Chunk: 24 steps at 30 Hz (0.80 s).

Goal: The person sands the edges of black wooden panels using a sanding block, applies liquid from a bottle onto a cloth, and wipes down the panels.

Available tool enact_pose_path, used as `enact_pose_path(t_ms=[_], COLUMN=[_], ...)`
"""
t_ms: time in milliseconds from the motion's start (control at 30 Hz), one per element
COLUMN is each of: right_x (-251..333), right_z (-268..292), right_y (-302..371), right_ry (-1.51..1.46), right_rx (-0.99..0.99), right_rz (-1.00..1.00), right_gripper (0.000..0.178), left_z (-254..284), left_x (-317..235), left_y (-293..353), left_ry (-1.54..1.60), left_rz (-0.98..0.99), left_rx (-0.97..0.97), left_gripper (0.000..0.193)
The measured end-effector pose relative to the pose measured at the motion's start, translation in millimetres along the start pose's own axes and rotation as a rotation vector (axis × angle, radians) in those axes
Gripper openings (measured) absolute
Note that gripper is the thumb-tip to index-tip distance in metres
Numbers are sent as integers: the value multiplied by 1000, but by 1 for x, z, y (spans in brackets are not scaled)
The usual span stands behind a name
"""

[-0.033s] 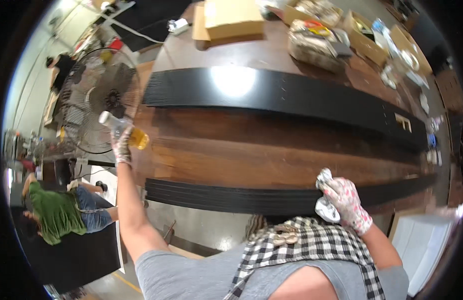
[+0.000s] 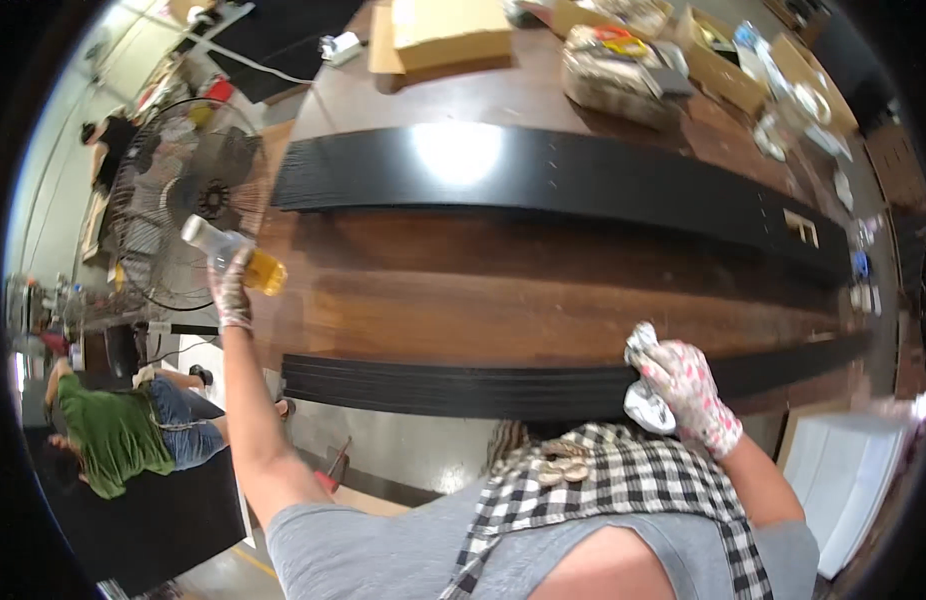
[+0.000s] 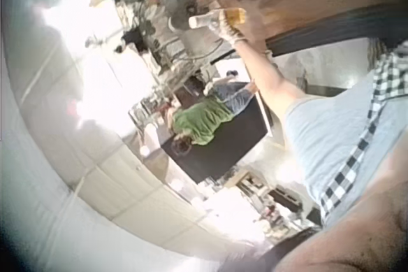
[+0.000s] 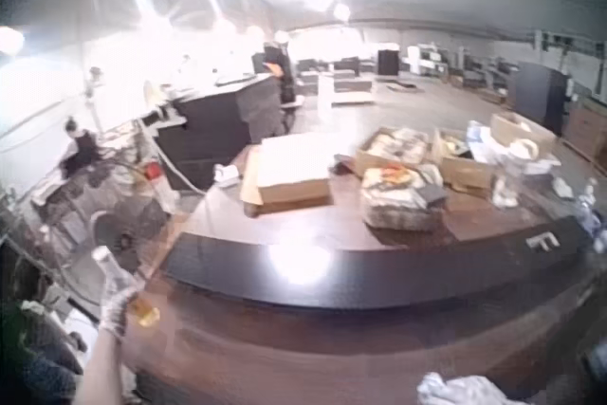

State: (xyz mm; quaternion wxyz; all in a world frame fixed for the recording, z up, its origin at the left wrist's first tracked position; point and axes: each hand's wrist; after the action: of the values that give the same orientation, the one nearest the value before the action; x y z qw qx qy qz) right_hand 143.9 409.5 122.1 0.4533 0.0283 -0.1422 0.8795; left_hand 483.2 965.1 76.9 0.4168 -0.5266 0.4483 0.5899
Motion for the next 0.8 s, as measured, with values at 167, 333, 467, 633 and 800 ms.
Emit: enact_pose_path(t_ms=[167,333,467,633,800], right_x=[-1,-1,2,-20,-74], right_z=[4,-3,-16,1,35], right_y=[0,-4,7,62,136], right_ry=[-90,-154,-125,-39,-100], right_rx=[58,26,-376,-609,-927], right_rz=[-87,-63,-133,-288,-526], right_gripper=[42,57,45,48,39], left_z=[-94,-228,-315,-387,-444], left_x=[-86,-86,-55,-28,-25], left_y=[62,142,208,265,310], left_ry=[-122,-316,-324,-396,-376], left_rz=[-223,-392,-245,-88,27], left_rx=[303,779,1062,1304,1382], left_gripper=[54,84,88,77,74])
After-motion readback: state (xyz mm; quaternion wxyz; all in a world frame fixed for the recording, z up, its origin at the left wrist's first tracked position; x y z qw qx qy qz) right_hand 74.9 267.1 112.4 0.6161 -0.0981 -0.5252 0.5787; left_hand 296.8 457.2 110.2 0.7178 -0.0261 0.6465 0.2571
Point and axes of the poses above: each hand's wrist, its own y-axis away from the middle knuckle, its own z-axis out of the back of the hand, x = y × z, and after that the axes turned 12 degrees about z, right-handed
